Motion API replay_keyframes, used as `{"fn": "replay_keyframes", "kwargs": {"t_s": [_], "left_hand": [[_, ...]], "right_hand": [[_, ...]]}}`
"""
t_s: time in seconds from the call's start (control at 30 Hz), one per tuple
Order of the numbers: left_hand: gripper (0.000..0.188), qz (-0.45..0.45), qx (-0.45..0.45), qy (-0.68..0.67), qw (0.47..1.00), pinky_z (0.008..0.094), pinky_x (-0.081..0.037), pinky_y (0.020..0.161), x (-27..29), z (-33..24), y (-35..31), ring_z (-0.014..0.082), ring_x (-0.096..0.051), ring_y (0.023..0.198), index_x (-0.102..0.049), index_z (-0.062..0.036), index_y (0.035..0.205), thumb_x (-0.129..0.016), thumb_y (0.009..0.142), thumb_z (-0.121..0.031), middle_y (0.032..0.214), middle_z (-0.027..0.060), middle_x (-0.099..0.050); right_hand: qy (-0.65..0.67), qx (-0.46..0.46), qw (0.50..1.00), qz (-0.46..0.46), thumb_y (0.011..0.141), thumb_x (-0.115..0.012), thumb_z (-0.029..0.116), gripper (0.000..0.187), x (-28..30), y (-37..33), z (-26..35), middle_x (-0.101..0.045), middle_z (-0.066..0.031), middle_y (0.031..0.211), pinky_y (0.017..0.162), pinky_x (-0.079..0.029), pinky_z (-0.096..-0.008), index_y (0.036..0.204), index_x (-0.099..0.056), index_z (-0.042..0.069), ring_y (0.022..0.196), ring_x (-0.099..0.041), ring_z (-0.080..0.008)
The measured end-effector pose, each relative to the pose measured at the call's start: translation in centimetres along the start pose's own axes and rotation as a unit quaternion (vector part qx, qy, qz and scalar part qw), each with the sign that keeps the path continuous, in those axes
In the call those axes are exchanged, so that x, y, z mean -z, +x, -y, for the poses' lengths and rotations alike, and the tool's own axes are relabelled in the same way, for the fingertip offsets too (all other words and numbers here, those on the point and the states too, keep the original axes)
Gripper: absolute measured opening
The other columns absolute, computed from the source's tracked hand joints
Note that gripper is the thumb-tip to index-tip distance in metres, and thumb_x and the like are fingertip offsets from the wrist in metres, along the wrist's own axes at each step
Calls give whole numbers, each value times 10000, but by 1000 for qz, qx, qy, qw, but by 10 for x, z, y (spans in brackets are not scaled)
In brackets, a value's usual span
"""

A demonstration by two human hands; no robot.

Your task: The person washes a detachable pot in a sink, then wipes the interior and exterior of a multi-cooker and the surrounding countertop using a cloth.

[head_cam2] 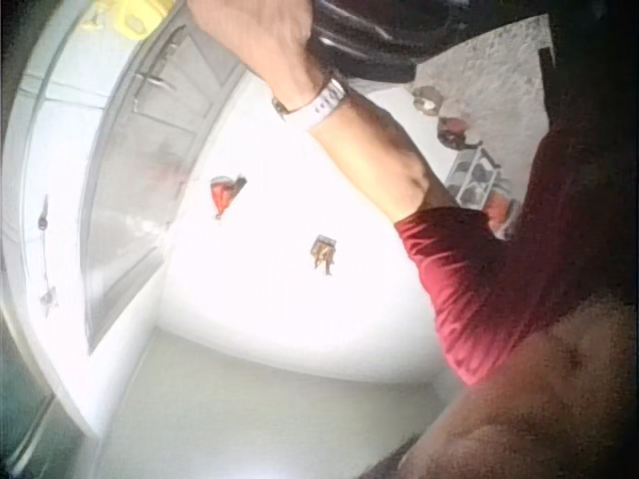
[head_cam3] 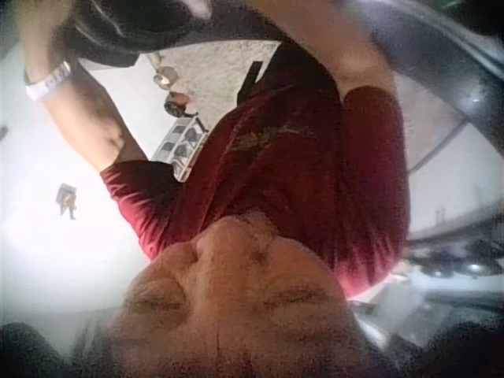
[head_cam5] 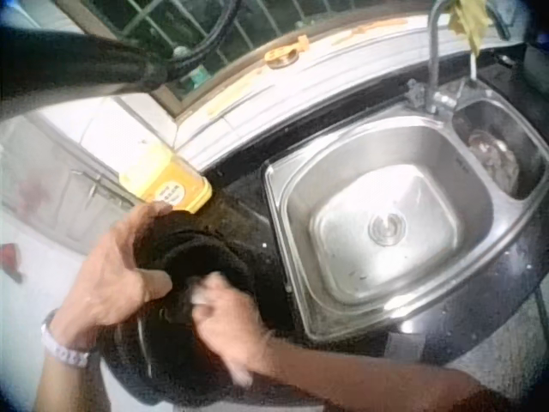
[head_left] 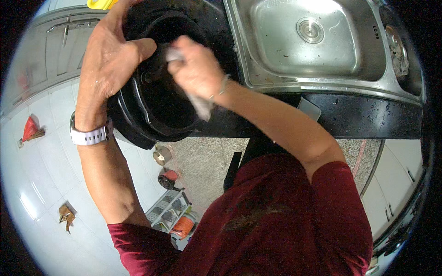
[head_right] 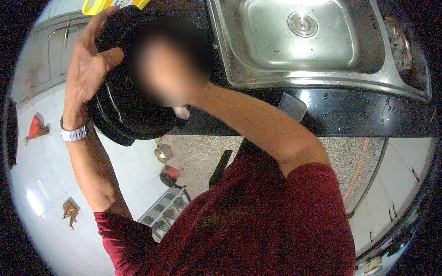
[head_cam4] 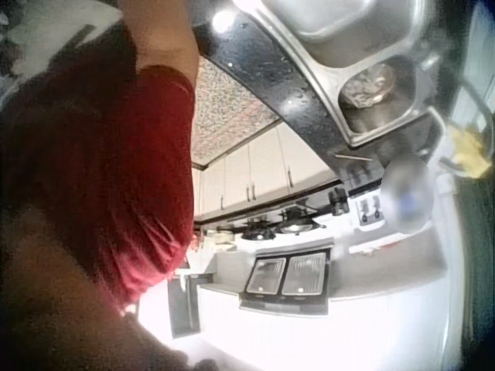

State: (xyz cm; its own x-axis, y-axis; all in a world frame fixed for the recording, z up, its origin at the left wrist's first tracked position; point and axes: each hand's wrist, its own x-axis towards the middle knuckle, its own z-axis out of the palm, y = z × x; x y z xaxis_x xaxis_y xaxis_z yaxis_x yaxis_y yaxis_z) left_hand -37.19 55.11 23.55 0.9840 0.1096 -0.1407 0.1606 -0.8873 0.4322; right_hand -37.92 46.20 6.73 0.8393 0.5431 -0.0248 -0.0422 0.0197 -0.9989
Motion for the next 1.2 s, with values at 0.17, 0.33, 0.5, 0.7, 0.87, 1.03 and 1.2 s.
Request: {"fn": "replay_keyframes", "kwargs": {"t_s": [0.17, 0.33, 0.5, 0.7, 0.87, 1.03, 1.2], "left_hand": [[747, 4, -2, -12, 1000, 342, -397, 1088, -4, -6, -3, 247, -550, 1241, -485, -11, 1399, -559, 663, 90, 1327, 153, -582], [718, -25, -6, -46, 999, 324, -427, 1044, -2, -1, -12, 218, -590, 1156, -528, 0, 1344, -588, 634, 86, 1220, 132, -636], [727, -9, -57, 30, 998, 321, -411, 1061, 1, 7, -5, 219, -582, 1179, -521, -26, 1367, -580, 652, 92, 1240, 125, -628], [742, -14, -34, -10, 999, 325, -416, 1060, -2, 2, -7, 209, -580, 1181, -519, -28, 1378, -579, 651, 110, 1237, 123, -633], [723, -28, -31, -14, 999, 323, -416, 1060, -2, 8, -5, 202, -580, 1180, -529, -2, 1360, -568, 648, 124, 1233, 124, -636], [709, -25, 3, -26, 999, 325, -432, 1049, -2, -1, -8, 206, -594, 1166, -537, 14, 1342, -561, 643, 126, 1230, 125, -640], [716, -24, 3, -51, 998, 334, -442, 1039, -2, 0, -6, 214, -602, 1160, -534, 22, 1342, -562, 631, 106, 1218, 130, -646]], "right_hand": [[-36, 305, 951, 20, 801, -588, 49, 185, -65, 10, 0, -654, -254, 905, 730, -536, -475, 976, -618, -5, 844, -662, -408], [-24, 297, 953, 47, 822, -583, 79, 198, -67, 26, 8, -662, -240, 946, 764, -535, -464, 998, -633, 4, 873, -663, -401], [-32, 297, 954, 33, 842, -578, 109, 214, -68, 37, 11, -669, -226, 986, 797, -535, -453, 1020, -648, 12, 902, -664, -394], [-52, 269, 961, 27, 868, -571, 146, 237, -61, 50, 13, -678, -208, 1035, 838, -534, -440, 1047, -665, 22, 937, -666, -385], [-134, 194, 972, 7, 888, -566, 176, 258, -63, 52, 10, -685, -194, 1076, 871, -534, -429, 1069, -680, 31, 966, -667, -378], [-80, 7, 994, 68, 916, -549, 202, 270, -68, 47, -27, -695, -183, 1079, 875, -539, -418, 1072, -694, 37, 966, -672, -363], [-183, -58, 966, 170, 956, -484, 158, 267, -99, 25, -76, -694, -220, 939, 754, -565, -402, 988, -706, 12, 881, -679, -357]]}}
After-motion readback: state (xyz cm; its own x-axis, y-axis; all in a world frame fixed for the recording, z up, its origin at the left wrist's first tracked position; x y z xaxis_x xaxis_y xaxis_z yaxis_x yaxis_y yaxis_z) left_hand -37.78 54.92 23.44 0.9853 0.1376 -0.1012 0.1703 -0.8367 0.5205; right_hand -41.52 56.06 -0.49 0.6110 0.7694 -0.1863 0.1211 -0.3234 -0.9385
